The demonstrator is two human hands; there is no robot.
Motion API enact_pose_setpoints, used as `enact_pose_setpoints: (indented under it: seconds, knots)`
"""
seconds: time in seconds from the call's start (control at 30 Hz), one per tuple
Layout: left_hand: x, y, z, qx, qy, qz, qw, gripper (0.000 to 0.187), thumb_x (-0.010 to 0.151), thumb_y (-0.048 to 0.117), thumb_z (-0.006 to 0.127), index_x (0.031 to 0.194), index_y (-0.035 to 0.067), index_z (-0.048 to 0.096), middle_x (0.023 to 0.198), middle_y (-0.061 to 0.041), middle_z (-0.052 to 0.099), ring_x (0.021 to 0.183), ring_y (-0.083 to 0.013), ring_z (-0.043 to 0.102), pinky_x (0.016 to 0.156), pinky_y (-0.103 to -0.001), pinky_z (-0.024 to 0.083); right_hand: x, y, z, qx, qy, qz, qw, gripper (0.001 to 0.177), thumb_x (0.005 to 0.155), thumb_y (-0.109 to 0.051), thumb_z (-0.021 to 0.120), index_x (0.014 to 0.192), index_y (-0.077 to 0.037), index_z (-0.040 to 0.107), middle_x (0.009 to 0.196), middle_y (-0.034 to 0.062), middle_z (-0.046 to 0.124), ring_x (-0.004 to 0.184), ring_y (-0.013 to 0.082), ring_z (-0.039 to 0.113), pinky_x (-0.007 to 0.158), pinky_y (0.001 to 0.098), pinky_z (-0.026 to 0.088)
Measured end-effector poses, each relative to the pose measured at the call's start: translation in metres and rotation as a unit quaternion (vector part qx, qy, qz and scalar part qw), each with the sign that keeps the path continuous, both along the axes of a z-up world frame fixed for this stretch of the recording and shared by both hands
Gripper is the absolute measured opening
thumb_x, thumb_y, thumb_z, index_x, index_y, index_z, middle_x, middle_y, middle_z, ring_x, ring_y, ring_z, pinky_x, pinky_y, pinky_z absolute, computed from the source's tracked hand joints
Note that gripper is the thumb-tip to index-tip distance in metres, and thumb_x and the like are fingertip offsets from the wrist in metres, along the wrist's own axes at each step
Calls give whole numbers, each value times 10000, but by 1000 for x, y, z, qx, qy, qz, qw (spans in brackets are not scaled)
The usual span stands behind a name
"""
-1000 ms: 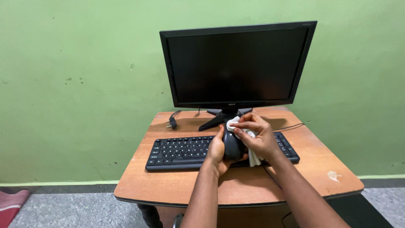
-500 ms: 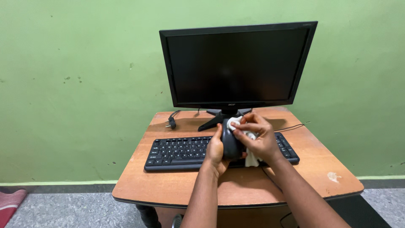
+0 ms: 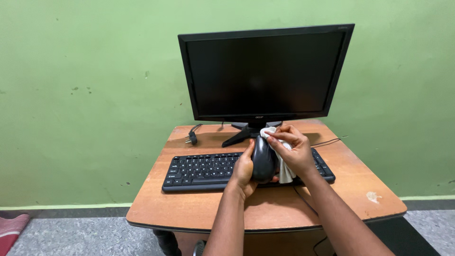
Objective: The person cleans a computer keyboard and mouse using a white cloth. They wipe the top and bottom surfaces of the keyboard, then flip it over to clean the underside. Finally, they wipe the top and bottom of the mouse.
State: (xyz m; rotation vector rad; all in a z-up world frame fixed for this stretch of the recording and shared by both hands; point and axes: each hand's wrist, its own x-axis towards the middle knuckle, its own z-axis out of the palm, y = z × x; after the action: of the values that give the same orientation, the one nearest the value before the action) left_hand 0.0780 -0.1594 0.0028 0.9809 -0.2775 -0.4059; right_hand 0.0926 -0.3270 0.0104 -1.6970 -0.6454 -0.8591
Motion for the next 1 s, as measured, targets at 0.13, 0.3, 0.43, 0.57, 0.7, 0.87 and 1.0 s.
enact_pose_setpoints:
  seconds: [0.13,0.3,0.43,0.57,0.7,0.87,1.0]
  knots:
    - [7,2,-4,-28,3,40,999,642,1054,594,304,1253,84,639,1003,-119,737,818,-220,745,582,-375,637,-3,2,-1,-57,6,61,996,213,828,-165,841,1015,-60,835,997,36,670,957,127,620,816,263,536]
    - [15,4,-6,-85,41,57,994,667,1038,607,282,1235,79,639,1029,-109,736,857,-231,745,654,-412,656,-3,-12,-2,-130,75,165,975,253,757,-126,866,1001,-58,859,957,50,677,911,147,627,763,296,517]
    - [11,3,-5,-67,18,36,997,724,1042,609,241,1222,43,655,978,-110,742,833,-228,745,654,-386,660,4,-20,4,92,63,170,979,125,922,-114,767,1027,-52,793,1101,21,645,1026,146,630,890,302,533]
    - [5,2,-3,-11,-16,35,999,648,1062,585,267,1240,88,643,928,-98,733,800,-199,737,614,-366,645,-7,0,7,-10,11,-7,1000,230,932,-121,724,1145,-59,783,1095,21,625,1037,146,625,881,291,520]
    - [5,2,-3,2,-24,53,998,641,1058,599,302,1252,85,634,937,-101,738,766,-203,742,590,-366,638,-10,4,10,-45,-2,-31,999,257,892,-124,748,1140,-76,791,1033,30,672,984,145,646,860,282,545]
    - [8,4,-1,-41,22,80,996,632,1020,593,332,1264,93,631,1037,-98,762,856,-206,775,644,-395,675,-13,-1,3,-58,86,82,991,221,789,-106,792,1002,-78,840,999,46,683,891,157,665,711,338,609]
    - [11,3,-2,-44,35,64,996,623,1018,606,344,1241,106,642,1037,-84,749,855,-206,756,626,-403,664,-10,-3,8,-48,7,111,993,185,837,-98,796,1013,-64,839,1033,58,704,979,150,650,854,302,556]
